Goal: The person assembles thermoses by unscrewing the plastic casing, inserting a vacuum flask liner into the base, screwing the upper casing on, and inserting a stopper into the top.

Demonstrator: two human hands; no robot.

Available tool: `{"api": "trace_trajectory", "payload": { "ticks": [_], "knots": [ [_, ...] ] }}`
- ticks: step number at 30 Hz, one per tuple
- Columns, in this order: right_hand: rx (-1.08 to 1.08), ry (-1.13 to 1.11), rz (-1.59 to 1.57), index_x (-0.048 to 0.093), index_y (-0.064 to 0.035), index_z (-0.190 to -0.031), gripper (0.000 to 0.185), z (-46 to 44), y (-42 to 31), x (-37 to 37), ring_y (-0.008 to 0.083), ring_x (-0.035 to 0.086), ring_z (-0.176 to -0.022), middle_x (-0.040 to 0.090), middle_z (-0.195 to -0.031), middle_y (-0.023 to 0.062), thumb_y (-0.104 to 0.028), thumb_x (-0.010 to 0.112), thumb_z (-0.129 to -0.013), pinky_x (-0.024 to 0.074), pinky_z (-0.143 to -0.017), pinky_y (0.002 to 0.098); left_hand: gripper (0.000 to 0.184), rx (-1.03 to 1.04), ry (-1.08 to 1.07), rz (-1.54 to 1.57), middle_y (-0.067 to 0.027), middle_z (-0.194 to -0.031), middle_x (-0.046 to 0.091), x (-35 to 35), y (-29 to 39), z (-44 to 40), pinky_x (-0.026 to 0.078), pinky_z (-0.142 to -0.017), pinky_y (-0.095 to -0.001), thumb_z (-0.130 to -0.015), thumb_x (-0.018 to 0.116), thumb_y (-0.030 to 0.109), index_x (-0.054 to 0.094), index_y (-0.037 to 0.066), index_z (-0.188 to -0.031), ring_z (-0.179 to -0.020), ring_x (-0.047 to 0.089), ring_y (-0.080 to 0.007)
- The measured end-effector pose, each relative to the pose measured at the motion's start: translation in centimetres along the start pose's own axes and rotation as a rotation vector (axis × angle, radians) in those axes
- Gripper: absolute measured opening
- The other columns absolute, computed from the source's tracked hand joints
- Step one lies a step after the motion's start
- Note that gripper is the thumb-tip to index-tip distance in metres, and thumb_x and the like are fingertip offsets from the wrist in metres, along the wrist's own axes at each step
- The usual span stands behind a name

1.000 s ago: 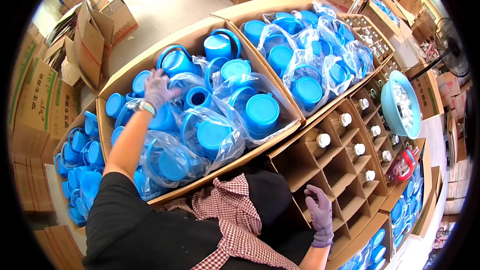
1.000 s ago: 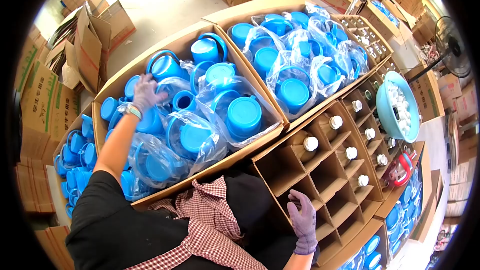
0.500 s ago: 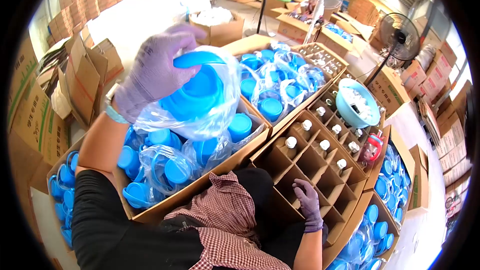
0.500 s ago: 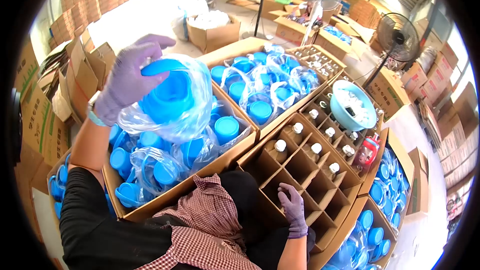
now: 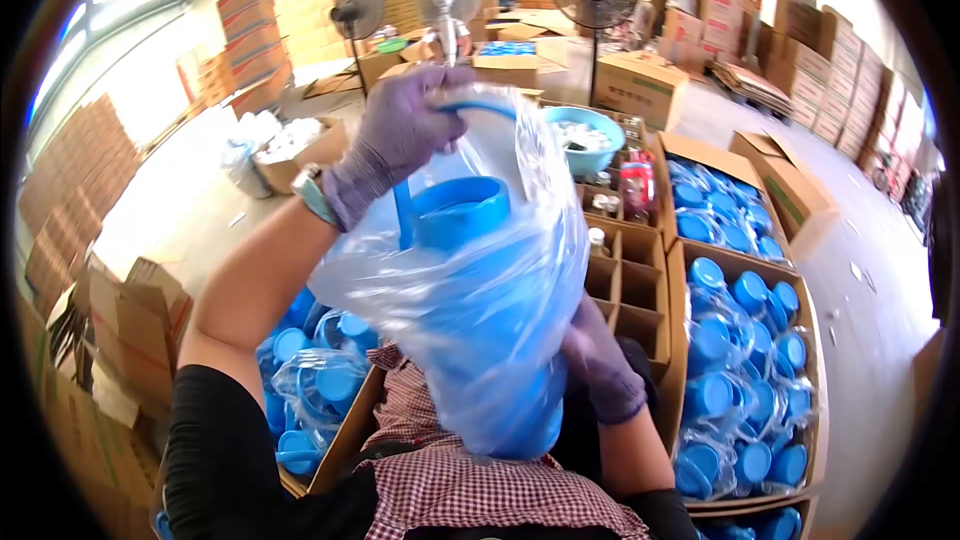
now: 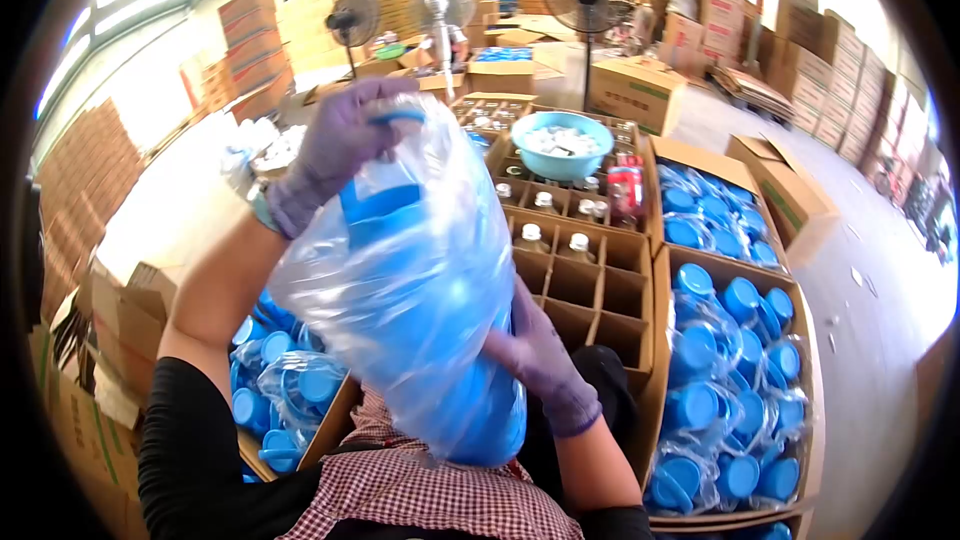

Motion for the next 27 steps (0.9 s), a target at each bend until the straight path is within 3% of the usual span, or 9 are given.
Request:
{"api": "trace_trajectory", "payload": {
  "ticks": [3,5,7,10,13,14,17,23,27],
  "knots": [
    [0.337,0.112,-0.235,0.043,0.0011,-0.155,0.074,2.0,13.7,-3.6,0.0218,0.057,-0.131,0.059,-0.143,0.0141,-0.053,0.057,-0.106,0.0442,-0.114,0.0358,0.020,0.213,0.037,-0.192,-0.0106,-0.132,0.071,5.8,-4.4,3.4,0.059,-0.085,-0.0324,-0.085,0.075,-0.001,0.076,0.000,-0.105,-0.101,0.070,-0.0152],
    [0.410,0.130,-0.283,0.045,0.0022,-0.154,0.072,6.1,19.9,-2.4,0.0223,0.060,-0.128,0.061,-0.142,0.0141,-0.053,0.053,-0.108,0.0459,-0.112,0.0346,0.012,-0.167,-0.153,-0.050,-0.0149,-0.137,0.068,9.2,-2.8,6.6,0.057,-0.100,-0.0411,-0.078,0.074,-0.004,0.073,0.000,-0.089,-0.117,0.069,-0.0254],
    [0.653,0.030,0.275,0.050,-0.0008,-0.150,0.066,12.3,23.5,-1.8,0.0216,0.062,-0.123,0.065,-0.136,0.0143,-0.052,0.051,-0.109,0.0481,-0.110,0.0352,0.012,0.104,-0.256,0.010,-0.0182,-0.142,0.065,11.5,0.7,11.6,0.048,-0.113,-0.0491,-0.072,0.073,-0.005,0.067,0.001,-0.081,-0.134,0.060,-0.0379],
    [0.505,-0.349,0.583,0.061,-0.0050,-0.138,0.054,17.6,14.2,2.9,0.0238,0.067,-0.116,0.071,-0.124,0.0154,-0.048,0.057,-0.106,0.0523,-0.102,0.0368,0.015,0.271,-0.486,0.018,-0.0182,-0.147,0.059,15.6,4.3,20.6,0.033,-0.122,-0.0595,-0.064,0.070,-0.004,0.061,0.003,-0.074,-0.146,0.046,-0.0446],
    [0.572,-0.299,0.735,0.071,-0.0048,-0.117,0.036,15.7,7.0,-1.5,0.0293,0.072,-0.101,0.074,-0.110,0.0171,-0.037,0.066,-0.102,0.0565,-0.091,0.0381,0.016,0.199,-0.548,-0.007,-0.0164,-0.149,0.057,18.0,3.8,26.1,0.024,-0.124,-0.0648,-0.060,0.069,-0.001,0.063,0.004,-0.074,-0.150,0.040,-0.0431],
    [0.168,-0.121,0.930,0.072,-0.0048,-0.104,0.019,13.7,3.7,-3.9,0.0284,0.071,-0.092,0.073,-0.100,0.0172,-0.022,0.070,-0.096,0.0573,-0.084,0.0371,0.017,0.168,-0.528,-0.004,-0.0160,-0.149,0.057,18.5,3.5,26.8,0.022,-0.124,-0.0661,-0.059,0.068,0.000,0.063,0.004,-0.074,-0.151,0.039,-0.0426],
    [-0.319,0.501,1.002,0.067,-0.0019,-0.123,0.034,6.2,-3.2,-6.2,0.0357,0.068,-0.110,0.068,-0.120,0.0203,-0.014,0.071,-0.092,0.0537,-0.097,0.0425,0.014,0.132,-0.496,-0.013,-0.0161,-0.148,0.057,20.8,3.2,27.4,0.023,-0.123,-0.0680,-0.062,0.068,0.002,0.065,0.004,-0.075,-0.151,0.039,-0.0428],
    [-0.262,0.244,1.287,0.067,-0.0183,-0.132,0.062,-4.2,7.1,-1.2,0.0470,0.048,-0.138,0.058,-0.147,0.0118,-0.040,0.084,-0.077,0.0346,-0.117,0.0640,0.021,0.186,-0.721,-0.026,-0.0187,-0.147,0.057,20.4,2.7,26.3,0.026,-0.122,-0.0663,-0.083,0.071,0.021,0.073,0.003,-0.095,-0.145,0.045,-0.0435],
    [-0.199,0.232,1.314,0.065,-0.0182,-0.132,0.060,-5.3,6.5,-1.8,0.0423,0.046,-0.139,0.056,-0.147,0.0097,-0.043,0.081,-0.079,0.0342,-0.115,0.0630,0.040,-0.046,-0.139,0.939,-0.0191,-0.128,0.069,14.1,-9.0,22.1,0.053,-0.104,-0.0459,-0.109,0.050,0.034,0.071,0.000,-0.112,-0.117,0.068,-0.0341]
  ]
}}
Point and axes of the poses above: each hand's wrist, its own z-axis away from the middle knuckle, its own x-axis out of the palm, y = z × x, the point moved 8 cm from there along -z, towards the middle knuckle
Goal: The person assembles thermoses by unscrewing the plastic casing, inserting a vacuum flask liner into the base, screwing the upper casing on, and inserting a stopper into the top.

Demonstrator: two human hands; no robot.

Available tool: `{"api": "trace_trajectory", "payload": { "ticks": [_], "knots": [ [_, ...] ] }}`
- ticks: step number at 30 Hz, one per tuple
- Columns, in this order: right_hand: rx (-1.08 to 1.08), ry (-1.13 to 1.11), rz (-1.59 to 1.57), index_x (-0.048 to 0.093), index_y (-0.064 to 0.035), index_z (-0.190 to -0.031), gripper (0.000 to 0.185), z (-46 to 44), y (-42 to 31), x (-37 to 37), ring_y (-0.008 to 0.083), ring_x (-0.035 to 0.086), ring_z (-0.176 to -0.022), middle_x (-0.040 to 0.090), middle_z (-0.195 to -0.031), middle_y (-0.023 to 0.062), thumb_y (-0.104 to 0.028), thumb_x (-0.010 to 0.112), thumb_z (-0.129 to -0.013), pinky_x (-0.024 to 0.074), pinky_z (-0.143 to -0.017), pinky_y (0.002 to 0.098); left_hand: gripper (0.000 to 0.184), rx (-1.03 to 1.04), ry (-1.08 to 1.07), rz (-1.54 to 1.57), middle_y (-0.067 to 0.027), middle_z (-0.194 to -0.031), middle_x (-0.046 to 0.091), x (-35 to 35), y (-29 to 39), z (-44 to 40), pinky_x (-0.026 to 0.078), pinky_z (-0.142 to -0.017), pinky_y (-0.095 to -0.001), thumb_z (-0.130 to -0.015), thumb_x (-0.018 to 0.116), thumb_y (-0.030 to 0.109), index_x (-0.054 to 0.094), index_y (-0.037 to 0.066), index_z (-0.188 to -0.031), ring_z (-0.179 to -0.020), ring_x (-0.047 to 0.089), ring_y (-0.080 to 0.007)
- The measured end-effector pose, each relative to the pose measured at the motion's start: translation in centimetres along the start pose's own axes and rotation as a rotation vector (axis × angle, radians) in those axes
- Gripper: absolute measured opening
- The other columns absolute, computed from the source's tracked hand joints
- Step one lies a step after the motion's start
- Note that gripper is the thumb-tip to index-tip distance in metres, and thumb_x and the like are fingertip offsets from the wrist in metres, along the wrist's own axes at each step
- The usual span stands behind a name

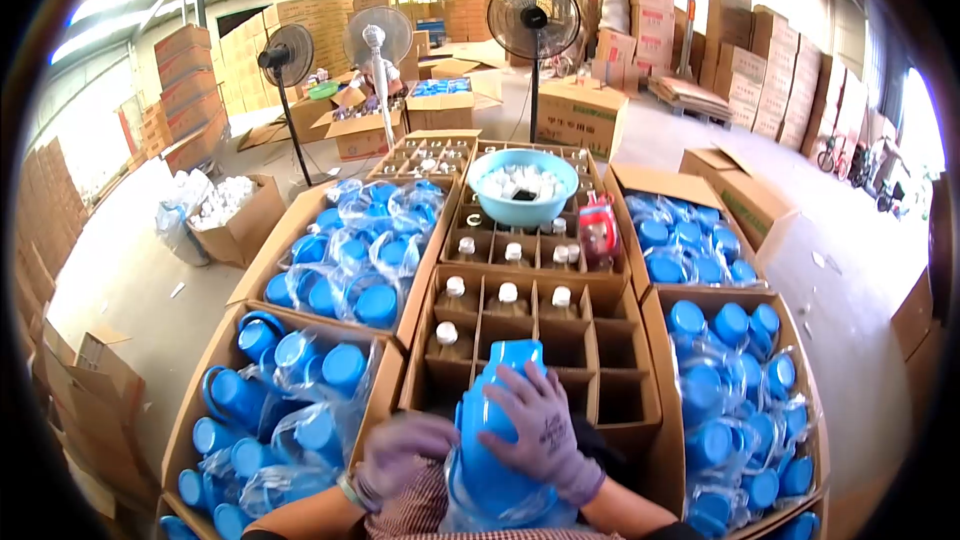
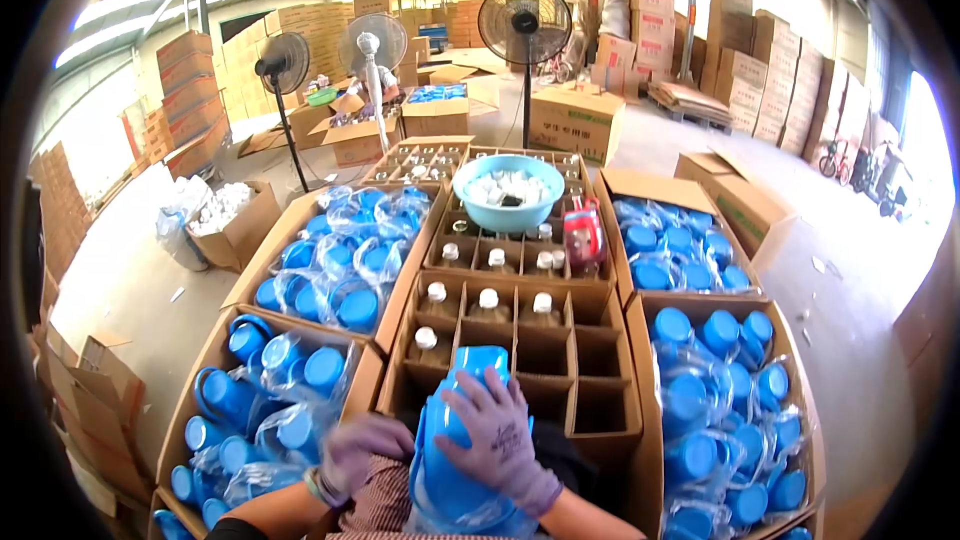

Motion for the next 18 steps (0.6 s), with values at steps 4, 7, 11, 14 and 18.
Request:
{"api": "trace_trajectory", "payload": {
  "ticks": [4,7,11,14,18],
  "knots": [
    [0.019,-0.079,-0.034,0.065,-0.0178,-0.136,0.061,-1.6,0.6,0.5,0.0439,0.045,-0.142,0.056,-0.151,0.0081,-0.044,0.080,-0.083,0.0350,-0.116,0.0632,0.051,-0.578,0.237,-0.057,-0.0167,-0.130,0.068,-5.6,-16.1,-2.5,0.053,-0.102,-0.0366,-0.113,0.041,0.036,0.062,-0.005,-0.135,-0.116,0.066,-0.0226],
    [-0.024,-0.032,-0.322,0.066,-0.0108,-0.138,0.057,-0.3,5.3,0.3,0.0448,0.044,-0.147,0.057,-0.153,0.0148,-0.038,0.077,-0.088,0.0295,-0.123,0.0601,0.053,-0.631,0.277,-0.129,-0.0151,-0.116,0.075,-4.3,-18.2,-1.5,0.052,-0.100,-0.0345,-0.114,0.040,0.037,0.070,-0.007,-0.124,-0.112,0.069,-0.0238],
    [0.688,-0.131,-0.931,0.064,0.0036,-0.139,0.039,9.5,22.8,9.8,0.0267,0.061,-0.132,0.062,-0.145,0.0204,-0.009,0.054,-0.103,0.0460,-0.115,0.0379,0.064,0.154,-0.026,-0.285,-0.0183,-0.111,0.075,-0.9,-4.2,-7.3,0.048,-0.108,-0.0498,-0.108,0.046,0.053,0.073,-0.004,-0.120,-0.113,0.070,-0.0340],
    [0.548,0.265,-0.865,0.057,0.0031,-0.146,0.044,4.2,17.7,3.0,0.0254,0.064,-0.126,0.063,-0.145,0.0181,-0.010,0.051,-0.105,0.0475,-0.112,0.0369,0.076,-0.238,0.443,-0.208,-0.0220,-0.131,0.068,-3.0,-10.0,-4.2,0.041,-0.117,-0.0488,-0.105,0.046,0.061,0.061,-0.005,-0.139,-0.128,0.063,-0.0350],
    [0.068,0.172,-0.546,0.048,0.0038,-0.154,0.055,2.2,9.8,0.2,0.0313,0.062,-0.133,0.060,-0.148,0.0250,-0.011,0.051,-0.101,0.0455,-0.113,0.0396,0.079,-0.183,0.332,-0.335,-0.0266,-0.142,0.062,-0.7,-8.4,-4.7,0.034,-0.123,-0.0462,-0.107,0.040,0.063,0.059,-0.005,-0.142,-0.134,0.060,-0.0391]
  ]
}}
Point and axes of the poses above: each hand's wrist, its own z-axis away from the middle knuckle, its own x-axis out of the palm, y = z × x, the point moved 8 cm from there along -z, towards the middle knuckle
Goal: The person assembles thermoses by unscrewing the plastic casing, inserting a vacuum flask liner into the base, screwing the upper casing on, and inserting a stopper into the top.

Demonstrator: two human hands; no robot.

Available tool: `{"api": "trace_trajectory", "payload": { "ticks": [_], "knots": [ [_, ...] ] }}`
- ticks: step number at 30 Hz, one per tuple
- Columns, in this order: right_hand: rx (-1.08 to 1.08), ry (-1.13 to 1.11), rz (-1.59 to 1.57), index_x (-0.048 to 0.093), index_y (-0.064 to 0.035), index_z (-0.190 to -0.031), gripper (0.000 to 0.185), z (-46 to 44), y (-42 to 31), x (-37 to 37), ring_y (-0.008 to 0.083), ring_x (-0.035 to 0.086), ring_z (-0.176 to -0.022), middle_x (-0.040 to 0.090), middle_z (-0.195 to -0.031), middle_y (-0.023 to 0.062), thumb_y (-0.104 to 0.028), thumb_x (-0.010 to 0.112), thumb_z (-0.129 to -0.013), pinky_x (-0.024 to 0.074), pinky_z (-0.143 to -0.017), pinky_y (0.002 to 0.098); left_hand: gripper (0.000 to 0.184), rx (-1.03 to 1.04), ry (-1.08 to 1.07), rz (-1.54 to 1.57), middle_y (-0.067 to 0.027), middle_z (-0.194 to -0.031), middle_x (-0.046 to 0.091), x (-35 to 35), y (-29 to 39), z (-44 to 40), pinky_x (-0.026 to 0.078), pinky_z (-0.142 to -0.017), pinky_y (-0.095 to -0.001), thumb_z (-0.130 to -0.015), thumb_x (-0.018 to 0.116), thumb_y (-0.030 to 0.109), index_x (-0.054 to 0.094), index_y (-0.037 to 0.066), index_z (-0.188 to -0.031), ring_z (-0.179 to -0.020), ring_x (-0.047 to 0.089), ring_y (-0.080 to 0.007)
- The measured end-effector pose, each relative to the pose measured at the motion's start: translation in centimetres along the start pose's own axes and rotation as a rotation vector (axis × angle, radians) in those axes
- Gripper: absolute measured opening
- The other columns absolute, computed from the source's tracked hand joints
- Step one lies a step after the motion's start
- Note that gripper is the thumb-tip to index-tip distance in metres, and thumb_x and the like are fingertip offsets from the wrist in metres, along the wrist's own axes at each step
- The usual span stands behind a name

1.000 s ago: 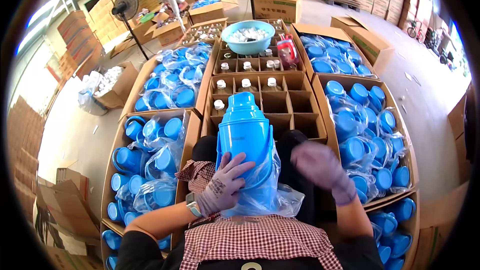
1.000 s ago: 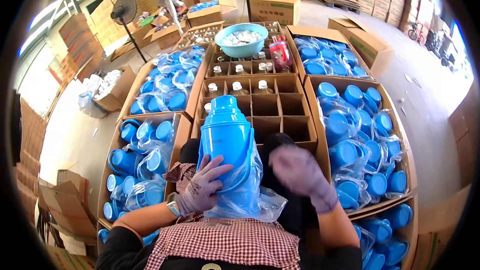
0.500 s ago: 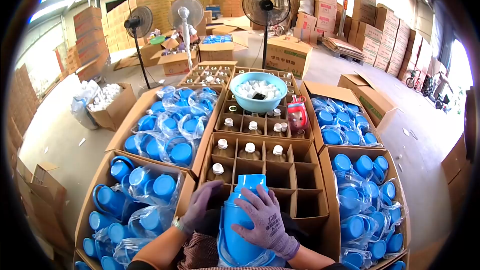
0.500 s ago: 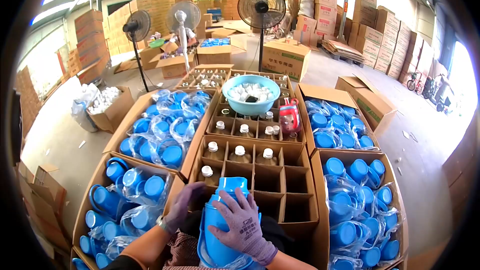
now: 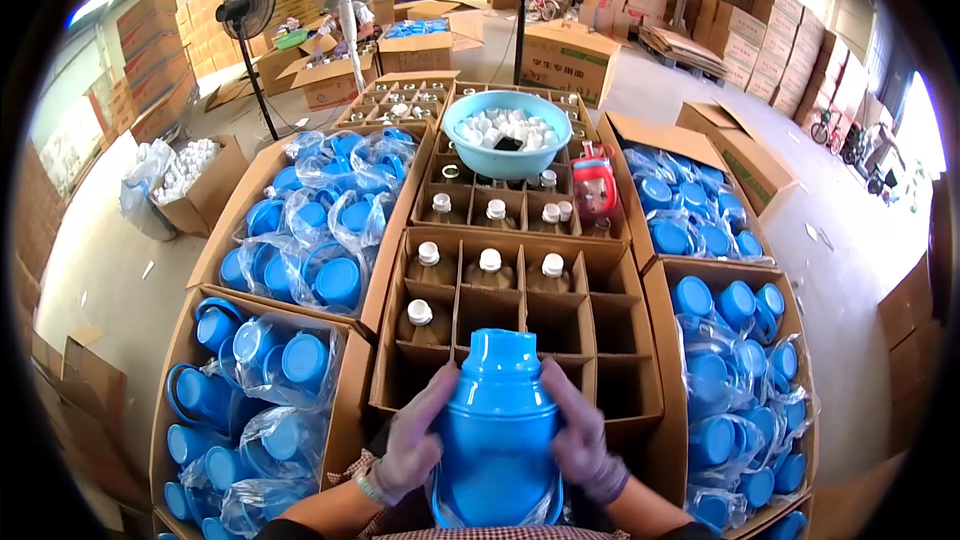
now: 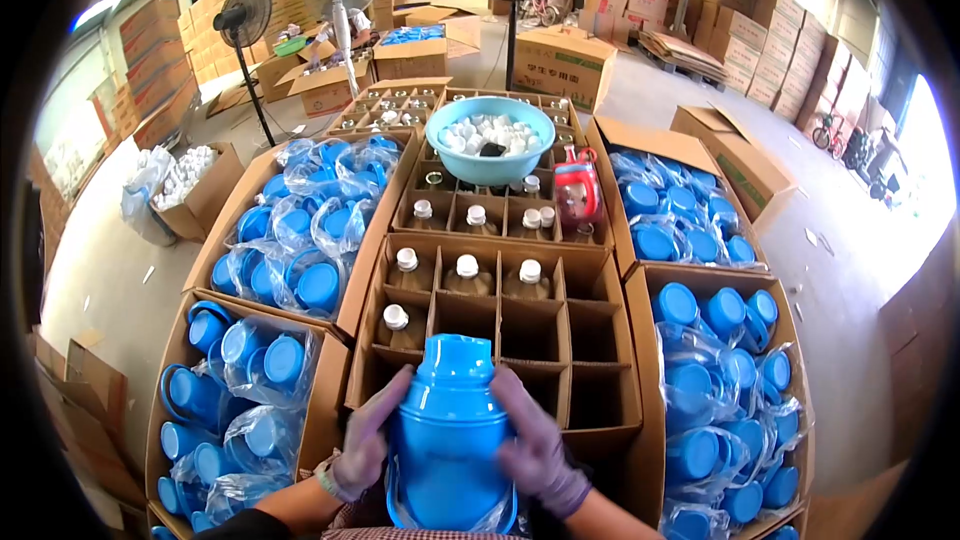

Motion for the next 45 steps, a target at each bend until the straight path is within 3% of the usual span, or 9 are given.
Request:
{"api": "trace_trajectory", "payload": {
  "ticks": [2,7,11,15,19,24,27,32,45],
  "knots": [
    [0.832,-0.659,0.248,0.047,0.0037,-0.154,0.056,5.6,13.0,1.3,0.0390,0.062,-0.133,0.064,-0.139,0.0288,-0.026,0.051,-0.106,0.0464,-0.113,0.0443,0.088,0.334,-0.432,0.154,-0.0301,-0.126,0.070,0.4,5.2,0.2,0.039,-0.119,-0.0504,-0.108,0.029,0.067,0.073,-0.007,-0.119,-0.122,0.068,-0.0405],
    [0.074,-0.215,0.259,0.048,0.0072,-0.149,0.054,-0.3,1.0,0.3,0.0394,0.067,-0.124,0.068,-0.130,0.0283,-0.031,0.044,-0.111,0.0521,-0.105,0.0421,0.090,-0.344,-0.162,0.337,-0.0239,-0.156,0.048,0.6,-4.5,0.4,0.033,-0.123,-0.0425,-0.106,0.037,0.068,0.042,-0.009,-0.154,-0.148,0.043,-0.0328],
    [0.467,-0.424,0.106,0.052,0.0076,-0.146,0.049,3.3,8.5,1.1,0.0354,0.068,-0.125,0.070,-0.129,0.0257,-0.026,0.035,-0.114,0.0532,-0.104,0.0378,0.100,0.773,-0.780,0.101,-0.0210,-0.149,0.055,2.0,8.0,1.8,0.038,-0.121,-0.0408,-0.100,0.030,0.080,0.046,-0.004,-0.152,-0.139,0.054,-0.0305],
    [-0.042,-0.135,-0.016,0.042,0.0091,-0.155,0.098,0.2,-0.5,0.0,0.0445,0.044,-0.148,0.048,-0.155,0.0311,-0.073,0.037,-0.102,0.0223,-0.127,0.0518,0.092,-0.239,-0.078,0.004,-0.0239,-0.142,0.062,-1.6,-3.0,1.1,0.032,-0.124,-0.0463,-0.107,0.024,0.069,0.054,-0.010,-0.142,-0.132,0.060,-0.0374],
    [0.827,-0.448,-0.277,0.041,0.0093,-0.155,0.078,4.4,11.3,1.9,0.0470,0.048,-0.144,0.053,-0.151,0.0320,-0.052,0.044,-0.108,0.0298,-0.125,0.0469,0.092,0.650,-0.700,0.029,-0.0252,-0.146,0.058,1.4,6.6,2.2,0.031,-0.124,-0.0454,-0.108,0.022,0.069,0.057,-0.010,-0.141,-0.137,0.057,-0.0360],
    [-0.099,-0.154,0.111,0.041,0.0126,-0.152,0.069,-0.7,-1.7,0.5,0.0468,0.054,-0.138,0.052,-0.150,0.0333,-0.041,0.040,-0.110,0.0355,-0.121,0.0528,0.090,-0.399,0.012,0.197,-0.0272,-0.145,0.059,-1.1,-5.6,1.7,0.036,-0.121,-0.0469,-0.107,0.025,0.068,0.058,-0.009,-0.140,-0.137,0.057,-0.0359],
    [0.818,-0.452,-0.222,0.052,0.0099,-0.143,0.055,3.6,10.3,2.7,0.0481,0.067,-0.119,0.057,-0.147,0.0304,-0.030,0.026,-0.116,0.0531,-0.104,0.0476,0.082,0.037,-0.322,-0.024,-0.0280,-0.140,0.062,-0.1,1.0,0.7,0.037,-0.121,-0.0490,-0.110,0.024,0.060,0.063,-0.009,-0.135,-0.136,0.058,-0.0376],
    [-0.122,-0.171,0.114,0.038,0.0094,-0.156,0.081,-0.8,-1.2,-0.5,0.0469,0.048,-0.144,0.048,-0.156,0.0298,-0.049,0.052,-0.103,0.0333,-0.123,0.0464,0.075,-0.391,0.009,0.025,-0.0275,-0.141,0.062,-2.3,-6.2,1.1,0.035,-0.122,-0.0499,-0.113,0.024,0.051,0.062,-0.009,-0.136,-0.137,0.057,-0.0403],
    [0.576,-0.272,-0.153,0.050,0.0053,-0.150,0.062,1.4,7.2,1.6,0.0399,0.057,-0.136,0.060,-0.146,0.0255,-0.041,0.048,-0.109,0.0439,-0.114,0.0403,0.086,0.229,-0.322,-0.063,-0.0259,-0.131,0.068,1.1,4.5,-0.6,0.034,-0.121,-0.0554,-0.107,0.033,0.066,0.064,-0.010,-0.134,-0.131,0.063,-0.0361]
  ]
}}
Point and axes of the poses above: each hand's wrist, its own z-axis away from the middle knuckle, its own x-axis out of the palm, y = z × x, the point moved 8 cm from there along -z, towards the middle knuckle
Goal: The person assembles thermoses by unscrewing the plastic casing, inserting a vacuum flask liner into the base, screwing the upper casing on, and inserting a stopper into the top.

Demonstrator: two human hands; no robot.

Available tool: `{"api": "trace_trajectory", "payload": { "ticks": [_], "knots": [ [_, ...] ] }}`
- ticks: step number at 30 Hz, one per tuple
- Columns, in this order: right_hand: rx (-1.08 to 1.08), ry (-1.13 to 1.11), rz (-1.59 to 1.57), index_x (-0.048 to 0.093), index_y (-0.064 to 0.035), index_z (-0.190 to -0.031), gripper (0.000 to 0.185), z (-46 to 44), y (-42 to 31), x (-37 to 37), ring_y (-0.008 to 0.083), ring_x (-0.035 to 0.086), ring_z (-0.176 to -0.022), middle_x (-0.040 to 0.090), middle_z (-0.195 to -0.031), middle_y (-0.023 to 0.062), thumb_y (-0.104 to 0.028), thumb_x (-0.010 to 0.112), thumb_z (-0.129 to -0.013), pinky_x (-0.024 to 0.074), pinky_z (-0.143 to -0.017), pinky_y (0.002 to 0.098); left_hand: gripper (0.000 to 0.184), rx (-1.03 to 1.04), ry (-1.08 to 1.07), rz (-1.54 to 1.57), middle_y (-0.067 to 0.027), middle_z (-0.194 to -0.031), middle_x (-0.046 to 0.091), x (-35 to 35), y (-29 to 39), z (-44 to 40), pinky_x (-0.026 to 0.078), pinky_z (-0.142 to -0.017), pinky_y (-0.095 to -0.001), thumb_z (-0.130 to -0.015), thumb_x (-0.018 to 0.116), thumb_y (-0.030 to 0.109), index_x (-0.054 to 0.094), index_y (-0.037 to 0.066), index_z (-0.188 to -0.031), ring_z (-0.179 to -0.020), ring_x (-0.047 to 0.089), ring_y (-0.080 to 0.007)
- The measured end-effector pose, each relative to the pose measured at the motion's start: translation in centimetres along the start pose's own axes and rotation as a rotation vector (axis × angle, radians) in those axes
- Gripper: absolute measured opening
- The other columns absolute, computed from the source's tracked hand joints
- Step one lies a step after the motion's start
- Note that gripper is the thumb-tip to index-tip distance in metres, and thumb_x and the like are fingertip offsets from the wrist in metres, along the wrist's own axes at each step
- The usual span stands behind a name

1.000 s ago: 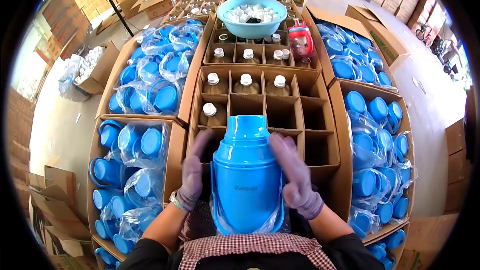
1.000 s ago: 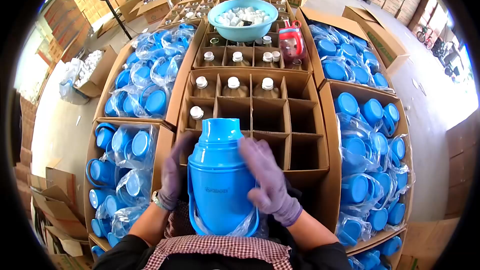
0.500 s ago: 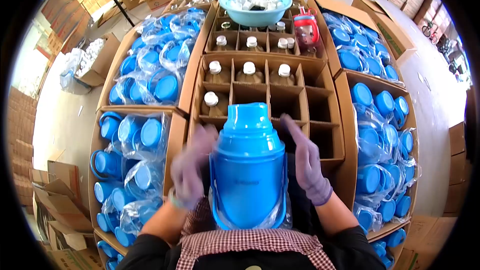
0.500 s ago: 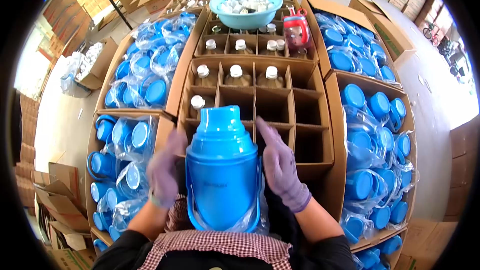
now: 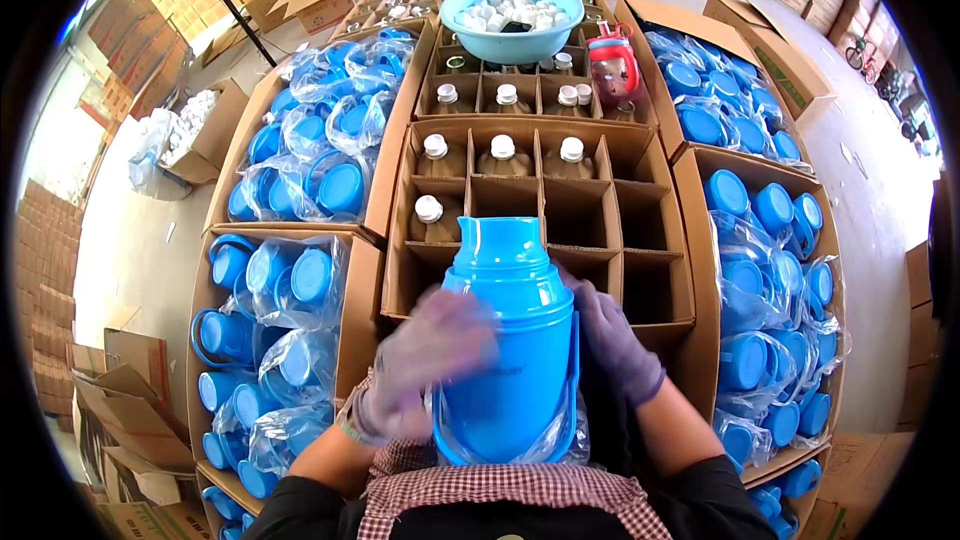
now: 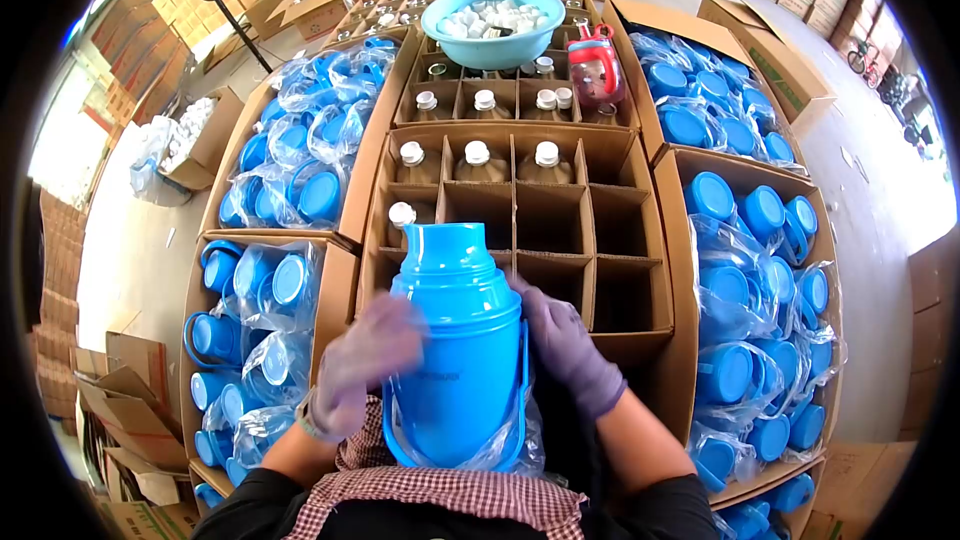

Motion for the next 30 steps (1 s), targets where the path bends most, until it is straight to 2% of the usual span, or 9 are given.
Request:
{"api": "trace_trajectory", "payload": {
  "ticks": [1,2,4,7,8,11,15,23,30],
  "knots": [
    [0.327,-0.185,0.198,0.057,0.0048,-0.146,0.055,-0.1,5.2,-0.1,0.0363,0.064,-0.130,0.065,-0.140,0.0238,-0.037,0.048,-0.111,0.0489,-0.109,0.0389,0.087,0.158,-0.114,0.075,-0.0249,-0.120,0.073,-0.3,0.8,-0.3,0.033,-0.122,-0.0564,-0.107,0.032,0.068,0.070,-0.008,-0.121,-0.122,0.068,-0.0356],
    [0.073,0.080,-0.013,0.066,0.0037,-0.136,0.045,-0.3,5.5,-0.7,0.0340,0.069,-0.120,0.071,-0.130,0.0235,-0.030,0.049,-0.112,0.0529,-0.102,0.0396,0.090,0.305,-0.243,0.166,-0.0239,-0.108,0.077,-0.6,1.6,-0.4,0.031,-0.123,-0.0575,-0.106,0.030,0.070,0.077,-0.007,-0.109,-0.114,0.073,-0.0352],
    [-0.120,0.251,-0.170,0.058,0.0059,-0.143,0.051,0.2,-0.7,-1.3,0.0400,0.065,-0.125,0.062,-0.141,0.0272,-0.033,0.049,-0.111,0.0513,-0.104,0.0411,0.073,-0.180,0.278,0.067,-0.0155,-0.127,0.072,-2.4,-4.0,-1.0,0.039,-0.121,-0.0487,-0.111,0.032,0.060,0.068,-0.001,-0.130,-0.122,0.068,-0.0313],
    [-0.546,0.143,0.266,0.038,0.0068,-0.158,0.067,2.7,-12.3,1.0,0.0300,0.045,-0.149,0.043,-0.162,0.0230,-0.038,0.051,-0.110,0.0339,-0.122,0.0383,0.056,-0.825,0.206,1.181,-0.0120,-0.150,0.057,2.7,-18.2,1.1,0.040,-0.120,-0.0392,-0.115,0.035,0.046,0.049,0.005,-0.150,-0.136,0.054,-0.0258],
    [-0.499,0.145,0.392,0.036,0.0063,-0.159,0.070,2.9,-13.3,1.9,0.0291,0.042,-0.150,0.041,-0.163,0.0219,-0.040,0.051,-0.109,0.0317,-0.124,0.0390,0.060,-1.202,0.228,1.010,-0.0104,-0.157,0.050,3.8,-17.7,2.8,0.036,-0.123,-0.0379,-0.114,0.038,0.048,0.044,0.004,-0.155,-0.141,0.050,-0.0229],
    [-0.334,0.153,0.320,0.029,0.0042,-0.162,0.076,2.0,-11.2,2.4,0.0281,0.038,-0.152,0.041,-0.163,0.0210,-0.043,0.054,-0.108,0.0295,-0.124,0.0398,0.065,-1.003,0.003,1.148,-0.0097,-0.161,0.044,3.6,-14.8,2.3,0.034,-0.124,-0.0375,-0.114,0.038,0.047,0.033,0.004,-0.162,-0.144,0.047,-0.0236],
    [-0.058,-0.124,-0.703,0.034,0.0001,-0.161,0.062,-2.3,-0.9,1.2,0.0245,0.051,-0.138,0.052,-0.151,0.0167,-0.037,0.047,-0.113,0.0405,-0.116,0.0364,0.109,-0.560,-0.213,-0.150,-0.0305,-0.160,0.036,0.9,-6.1,-2.9,0.030,-0.124,-0.0449,-0.098,0.063,0.063,0.014,-0.011,-0.161,-0.149,0.040,-0.0381],
    [0.077,-0.324,-0.768,0.057,-0.0014,-0.141,0.068,-8.8,-1.6,2.9,0.0159,0.062,-0.116,0.067,-0.127,0.0086,-0.061,0.050,-0.107,0.0513,-0.102,0.0325,0.110,-0.887,0.121,0.274,-0.0325,-0.161,0.032,0.7,-7.1,-4.8,0.033,-0.122,-0.0388,-0.098,0.065,0.062,0.013,-0.009,-0.163,-0.151,0.036,-0.0399],
    [0.004,-0.347,-0.606,0.061,0.0016,-0.139,0.062,-11.5,5.6,3.6,0.0205,0.065,-0.117,0.070,-0.127,0.0122,-0.051,0.060,-0.106,0.0514,-0.104,0.0349,0.083,-0.250,0.471,0.214,-0.0164,-0.174,0.018,-0.1,-3.9,-7.3,0.016,-0.129,-0.0467,-0.108,0.052,0.046,0.013,0.003,-0.167,-0.160,0.022,-0.0301]
  ]
}}
Point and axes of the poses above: each hand's wrist, its own z-axis away from the middle knuckle, its own x-axis out of the palm, y = z × x, the point moved 8 cm from there along -z, towards the middle knuckle
